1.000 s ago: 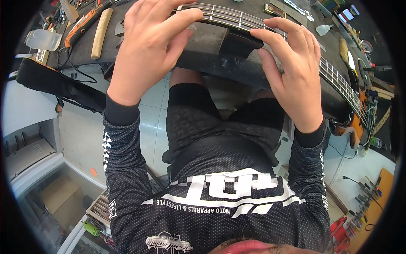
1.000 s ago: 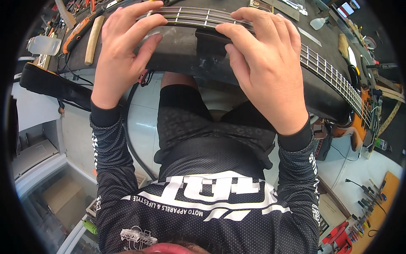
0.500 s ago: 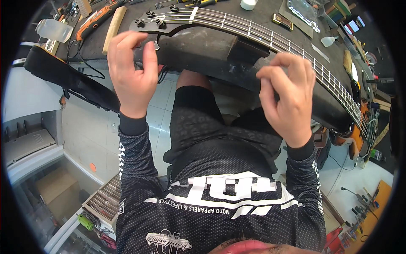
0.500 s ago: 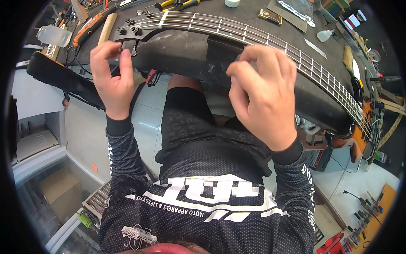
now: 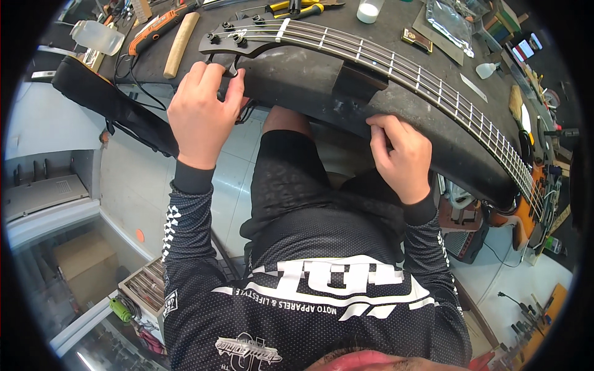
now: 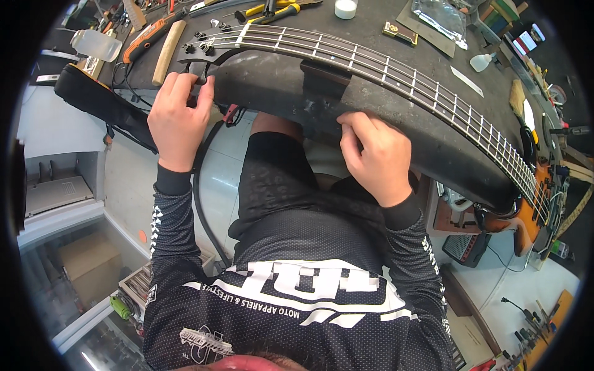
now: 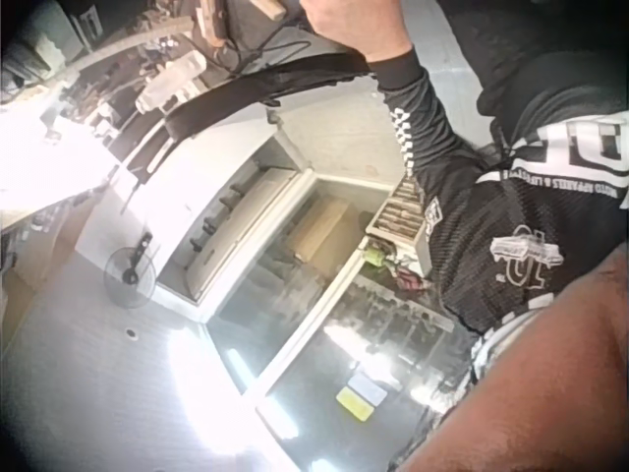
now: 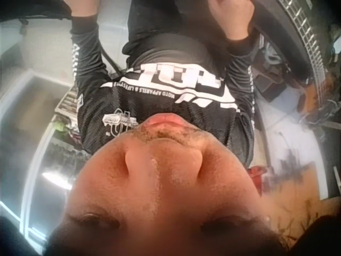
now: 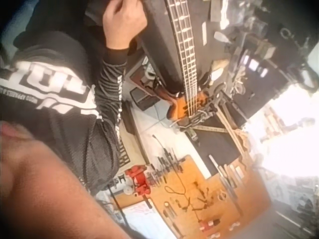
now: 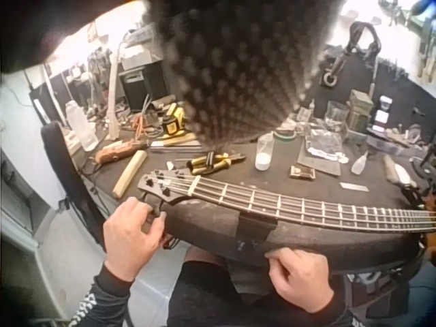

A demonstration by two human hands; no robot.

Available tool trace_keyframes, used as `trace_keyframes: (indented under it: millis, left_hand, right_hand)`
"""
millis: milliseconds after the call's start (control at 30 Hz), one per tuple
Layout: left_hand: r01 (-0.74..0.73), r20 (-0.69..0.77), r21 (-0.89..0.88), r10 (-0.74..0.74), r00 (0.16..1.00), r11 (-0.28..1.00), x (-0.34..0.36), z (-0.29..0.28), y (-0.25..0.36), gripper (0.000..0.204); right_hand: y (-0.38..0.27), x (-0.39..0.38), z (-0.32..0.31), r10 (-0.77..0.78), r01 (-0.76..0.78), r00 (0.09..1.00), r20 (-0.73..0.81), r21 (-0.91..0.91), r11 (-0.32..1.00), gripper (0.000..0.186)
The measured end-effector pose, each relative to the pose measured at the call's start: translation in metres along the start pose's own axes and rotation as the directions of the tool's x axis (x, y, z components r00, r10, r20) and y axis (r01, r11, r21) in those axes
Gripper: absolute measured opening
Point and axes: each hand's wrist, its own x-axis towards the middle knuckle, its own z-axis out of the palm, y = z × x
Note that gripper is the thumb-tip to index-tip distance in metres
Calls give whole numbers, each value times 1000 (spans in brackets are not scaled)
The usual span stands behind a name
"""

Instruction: The person uses a drill to work on the headstock of a bass guitar, then presses and fits a new nut into the groove at the top of the neck, followed by pressing the strings into place and plucking them to test the fit.

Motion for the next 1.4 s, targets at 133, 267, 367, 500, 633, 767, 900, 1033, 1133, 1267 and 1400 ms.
trace_keyframes:
  millis: [133,267,367,500,633,767,900,1033,1133,1267,1400]
  left_hand:
    - [-111,57,90,106,993,990,7,-7,0,33]
    - [-167,75,133,158,985,977,10,-3,1,39]
    - [58,121,-74,-49,991,996,5,3,-2,40]
    - [733,582,-673,-542,606,98,0,6,11,45]
    - [433,773,-407,-51,632,-804,-17,26,-14,39]
    - [424,771,-407,-55,634,-809,-17,28,-9,43]
    - [572,758,-629,-251,602,-527,-14,33,13,48]
    - [514,514,-847,-457,725,-138,-46,52,16,61]
    - [428,258,-841,-449,855,331,-71,63,27,43]
    - [203,78,-552,-193,978,809,-77,75,46,4]
    - [85,84,-522,-48,995,849,-73,68,59,4]
  right_hand:
    - [6,-3,1,-56,57,998,-36,14,998,13]
    - [9,-4,1,-61,63,997,-51,39,997,13]
    - [10,-5,1,-68,70,996,-55,38,997,14]
    - [10,-5,2,-73,76,996,-59,46,996,13]
    - [8,-4,3,-83,86,995,-51,58,995,13]
    - [10,-4,5,-91,96,993,-69,69,993,14]
    - [14,-6,-4,-59,62,997,-55,53,997,15]
    - [17,-8,-4,-51,52,999,-19,85,995,18]
    - [18,-11,4,-69,74,996,-59,82,994,16]
    - [20,-16,7,-61,64,998,-29,83,995,17]
    - [19,-21,11,-58,67,993,-103,90,994,19]
